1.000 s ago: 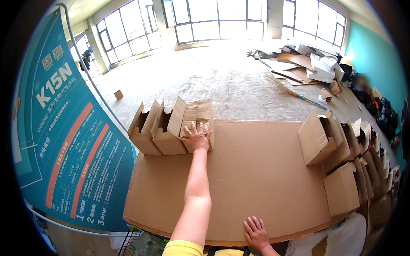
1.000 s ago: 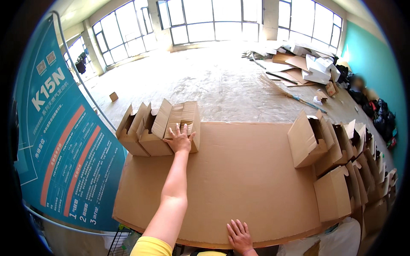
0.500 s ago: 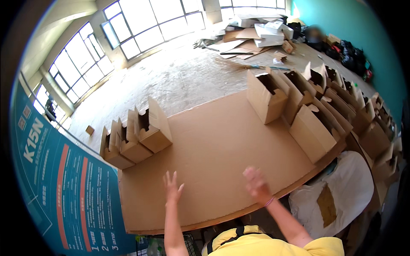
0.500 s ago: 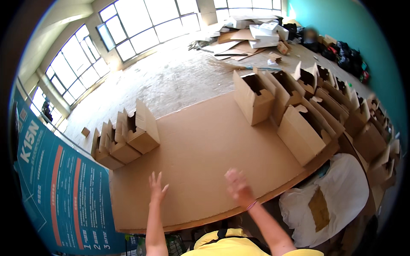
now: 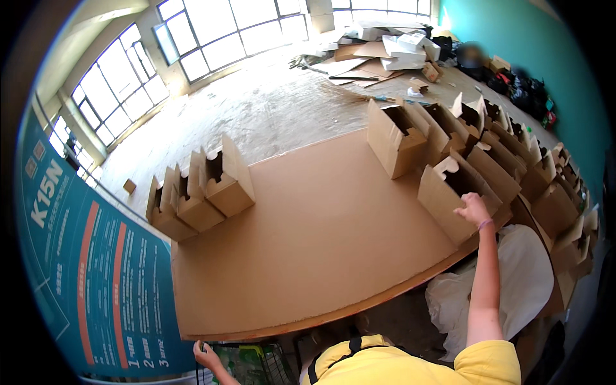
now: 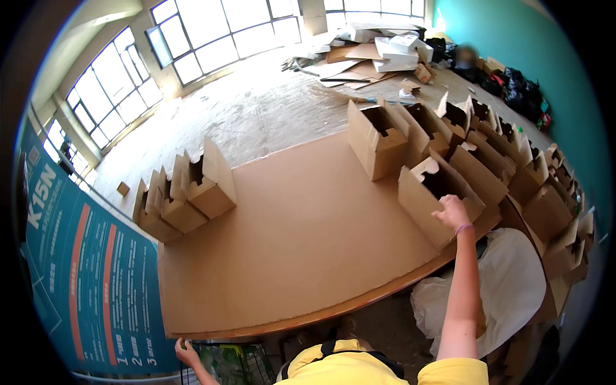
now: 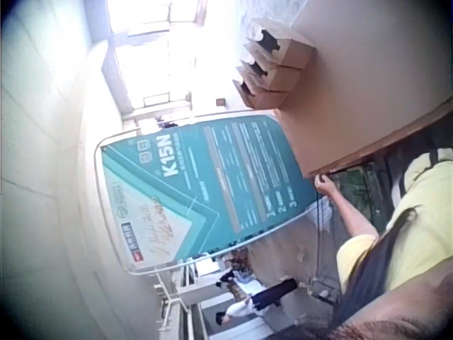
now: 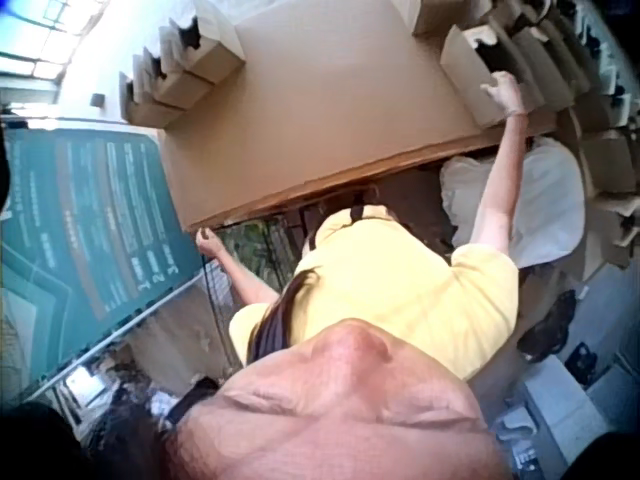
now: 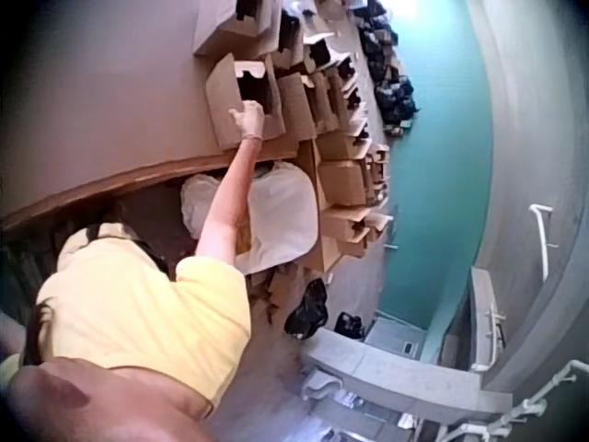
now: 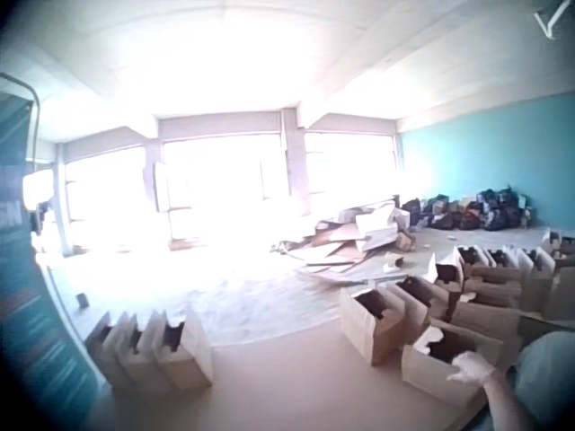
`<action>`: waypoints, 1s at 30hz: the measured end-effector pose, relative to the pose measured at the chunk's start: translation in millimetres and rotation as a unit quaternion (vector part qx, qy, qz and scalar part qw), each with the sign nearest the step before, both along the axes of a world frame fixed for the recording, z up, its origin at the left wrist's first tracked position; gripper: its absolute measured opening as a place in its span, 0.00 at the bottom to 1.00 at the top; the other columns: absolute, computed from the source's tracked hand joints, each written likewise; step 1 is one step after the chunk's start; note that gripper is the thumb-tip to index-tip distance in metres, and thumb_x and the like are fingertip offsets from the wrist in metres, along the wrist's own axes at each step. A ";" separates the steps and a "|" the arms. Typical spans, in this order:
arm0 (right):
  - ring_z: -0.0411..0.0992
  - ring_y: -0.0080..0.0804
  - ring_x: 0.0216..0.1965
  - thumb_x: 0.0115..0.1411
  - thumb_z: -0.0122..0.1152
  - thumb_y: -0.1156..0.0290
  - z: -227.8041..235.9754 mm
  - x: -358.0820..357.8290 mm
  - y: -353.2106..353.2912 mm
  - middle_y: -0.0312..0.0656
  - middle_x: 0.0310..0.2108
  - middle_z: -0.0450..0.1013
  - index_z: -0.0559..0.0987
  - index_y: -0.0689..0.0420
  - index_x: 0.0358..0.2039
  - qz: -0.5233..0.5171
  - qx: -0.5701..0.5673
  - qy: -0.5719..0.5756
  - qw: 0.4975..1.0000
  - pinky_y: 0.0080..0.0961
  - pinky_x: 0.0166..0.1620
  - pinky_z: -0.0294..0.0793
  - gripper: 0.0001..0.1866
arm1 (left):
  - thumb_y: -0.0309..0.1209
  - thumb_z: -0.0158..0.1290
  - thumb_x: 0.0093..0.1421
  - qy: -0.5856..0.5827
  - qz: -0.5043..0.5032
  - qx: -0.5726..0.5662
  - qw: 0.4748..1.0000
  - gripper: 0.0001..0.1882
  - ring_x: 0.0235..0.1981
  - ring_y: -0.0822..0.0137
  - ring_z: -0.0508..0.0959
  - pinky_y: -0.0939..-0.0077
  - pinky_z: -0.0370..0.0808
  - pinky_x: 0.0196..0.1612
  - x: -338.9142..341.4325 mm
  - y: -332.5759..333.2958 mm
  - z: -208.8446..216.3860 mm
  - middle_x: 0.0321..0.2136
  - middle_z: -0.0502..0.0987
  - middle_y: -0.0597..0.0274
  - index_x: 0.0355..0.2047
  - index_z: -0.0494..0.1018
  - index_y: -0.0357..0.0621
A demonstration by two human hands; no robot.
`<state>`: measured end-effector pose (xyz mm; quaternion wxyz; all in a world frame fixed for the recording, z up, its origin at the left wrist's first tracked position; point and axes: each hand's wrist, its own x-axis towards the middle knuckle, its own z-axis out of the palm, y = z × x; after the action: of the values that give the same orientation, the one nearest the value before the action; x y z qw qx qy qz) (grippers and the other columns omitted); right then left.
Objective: The person places plastic water bottles from a shopping cart into small cardboard boxes, and then moves each filled box to a stack on the table.
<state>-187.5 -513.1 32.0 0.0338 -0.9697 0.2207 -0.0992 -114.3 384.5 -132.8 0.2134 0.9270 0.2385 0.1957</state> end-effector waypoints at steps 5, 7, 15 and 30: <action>0.76 0.47 0.36 0.46 0.71 0.68 33.6 28.0 150.3 0.44 0.32 0.77 0.83 0.58 0.29 0.197 0.107 -0.016 0.975 0.38 0.39 0.76 0.10 | 0.26 0.55 0.49 0.205 0.194 -0.018 0.959 0.19 0.44 0.44 0.79 0.54 0.75 0.47 -109.6 72.3 -97.6 0.40 0.80 0.40 0.43 0.78 0.30; 0.76 0.45 0.37 0.49 0.68 0.69 36.0 37.3 203.2 0.43 0.33 0.78 0.83 0.57 0.30 0.274 0.144 -0.004 0.951 0.36 0.40 0.77 0.08 | 0.35 0.60 0.44 0.353 0.127 -0.044 0.926 0.26 0.46 0.42 0.78 0.54 0.74 0.49 -164.0 98.0 -139.7 0.40 0.80 0.39 0.44 0.78 0.33; 0.76 0.43 0.34 0.57 0.60 0.71 54.6 52.7 369.6 0.40 0.37 0.78 0.82 0.56 0.31 0.479 0.207 0.114 0.846 0.35 0.38 0.77 0.05 | 0.43 0.72 0.41 0.583 -0.068 -0.162 0.793 0.43 0.57 0.49 0.72 0.61 0.72 0.58 -205.1 11.1 -147.4 0.58 0.72 0.49 0.58 0.71 0.48; 0.66 0.40 0.59 0.47 0.71 0.56 66.4 76.6 429.5 0.41 0.40 0.78 0.83 0.56 0.35 0.581 -0.032 0.130 0.803 0.48 0.69 0.52 0.19 | 0.47 0.68 0.45 0.602 -0.114 0.076 0.786 0.31 0.53 0.52 0.75 0.52 0.74 0.51 -218.2 8.3 -201.8 0.51 0.75 0.54 0.48 0.74 0.49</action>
<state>-111.0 -83.6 98.4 0.0253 -0.9208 -0.3845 0.0594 -332.5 392.8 -334.5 -0.0241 0.8902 0.1959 -0.4106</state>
